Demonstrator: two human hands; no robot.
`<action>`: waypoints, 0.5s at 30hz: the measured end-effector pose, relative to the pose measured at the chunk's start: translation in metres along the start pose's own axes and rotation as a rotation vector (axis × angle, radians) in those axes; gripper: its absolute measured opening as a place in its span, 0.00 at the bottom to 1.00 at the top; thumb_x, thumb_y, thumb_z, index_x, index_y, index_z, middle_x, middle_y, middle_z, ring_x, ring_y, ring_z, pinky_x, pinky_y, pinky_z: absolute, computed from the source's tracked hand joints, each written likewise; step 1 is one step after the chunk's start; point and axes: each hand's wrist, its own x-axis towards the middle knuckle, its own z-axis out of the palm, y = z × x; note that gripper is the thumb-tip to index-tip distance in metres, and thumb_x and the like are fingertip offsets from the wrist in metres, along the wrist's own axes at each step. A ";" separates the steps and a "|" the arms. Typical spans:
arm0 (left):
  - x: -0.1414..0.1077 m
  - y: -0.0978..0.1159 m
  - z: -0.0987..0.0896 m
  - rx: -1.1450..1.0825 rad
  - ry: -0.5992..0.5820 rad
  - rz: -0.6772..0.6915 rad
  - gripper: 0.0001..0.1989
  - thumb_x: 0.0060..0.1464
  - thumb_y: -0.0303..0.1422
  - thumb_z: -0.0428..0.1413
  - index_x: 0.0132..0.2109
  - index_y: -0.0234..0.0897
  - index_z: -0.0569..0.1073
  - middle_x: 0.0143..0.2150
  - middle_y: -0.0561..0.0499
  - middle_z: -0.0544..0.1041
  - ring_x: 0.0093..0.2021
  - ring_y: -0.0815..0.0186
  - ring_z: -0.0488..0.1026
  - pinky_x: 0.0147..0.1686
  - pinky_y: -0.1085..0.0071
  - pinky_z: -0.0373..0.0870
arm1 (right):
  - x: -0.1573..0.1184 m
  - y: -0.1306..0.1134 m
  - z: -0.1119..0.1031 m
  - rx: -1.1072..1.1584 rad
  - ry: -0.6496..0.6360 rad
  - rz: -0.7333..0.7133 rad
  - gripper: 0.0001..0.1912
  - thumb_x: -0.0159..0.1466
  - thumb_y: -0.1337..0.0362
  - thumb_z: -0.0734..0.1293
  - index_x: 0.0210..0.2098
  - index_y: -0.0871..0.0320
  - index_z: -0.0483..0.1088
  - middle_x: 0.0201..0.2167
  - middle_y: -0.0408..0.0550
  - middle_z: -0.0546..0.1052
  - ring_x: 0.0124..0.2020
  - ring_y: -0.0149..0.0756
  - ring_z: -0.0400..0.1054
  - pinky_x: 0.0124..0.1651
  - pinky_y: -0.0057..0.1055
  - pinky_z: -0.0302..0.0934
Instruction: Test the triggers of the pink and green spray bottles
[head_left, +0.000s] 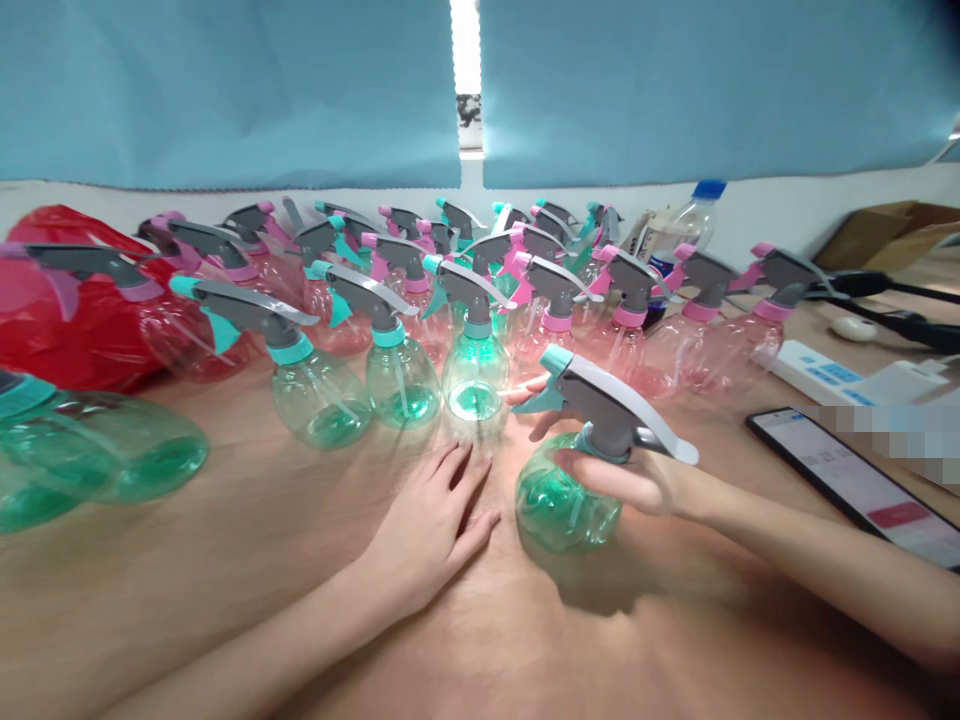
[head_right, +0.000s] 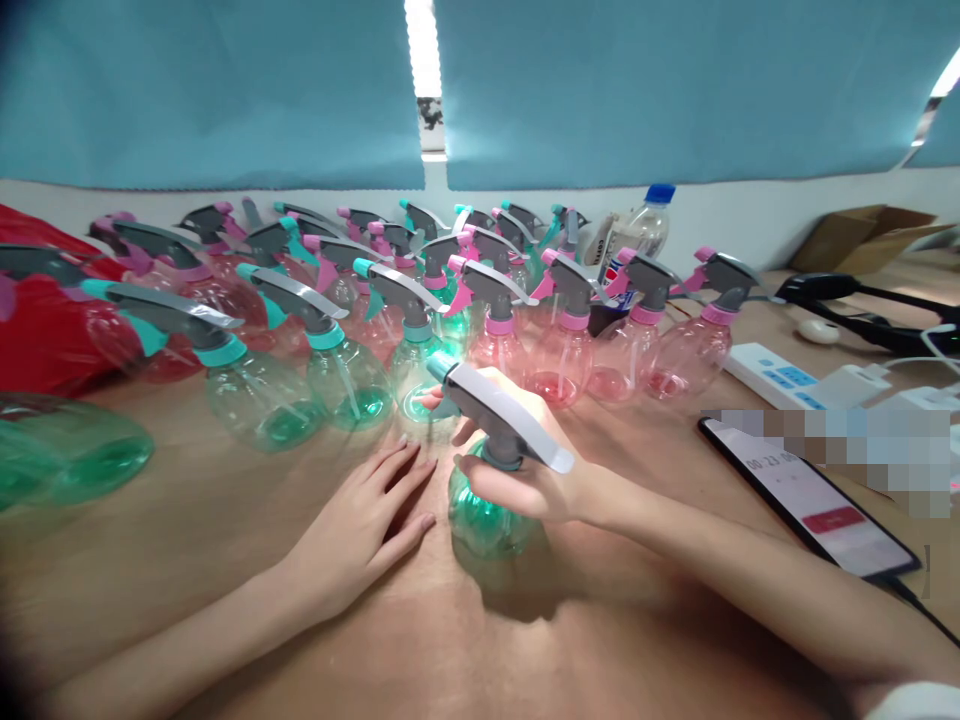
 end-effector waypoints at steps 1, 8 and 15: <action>0.000 0.000 0.000 0.001 0.001 0.001 0.25 0.64 0.42 0.46 0.62 0.30 0.63 0.63 0.35 0.63 0.63 0.48 0.58 0.59 0.49 0.59 | -0.001 0.001 0.000 0.007 0.000 0.004 0.23 0.51 0.73 0.59 0.45 0.53 0.70 0.37 0.49 0.76 0.33 0.38 0.71 0.35 0.35 0.69; 0.001 0.001 -0.002 -0.008 0.002 -0.003 0.25 0.64 0.42 0.47 0.61 0.31 0.64 0.62 0.35 0.63 0.63 0.48 0.59 0.58 0.49 0.59 | -0.002 0.005 -0.001 0.014 0.002 0.030 0.24 0.51 0.72 0.60 0.47 0.52 0.69 0.33 0.47 0.74 0.33 0.39 0.70 0.35 0.36 0.69; 0.001 0.001 -0.002 -0.022 0.009 -0.013 0.24 0.63 0.42 0.47 0.61 0.33 0.64 0.62 0.37 0.64 0.62 0.49 0.59 0.58 0.50 0.60 | 0.000 0.000 -0.003 -0.060 -0.007 0.056 0.23 0.50 0.71 0.60 0.44 0.52 0.70 0.31 0.46 0.74 0.31 0.39 0.69 0.34 0.34 0.67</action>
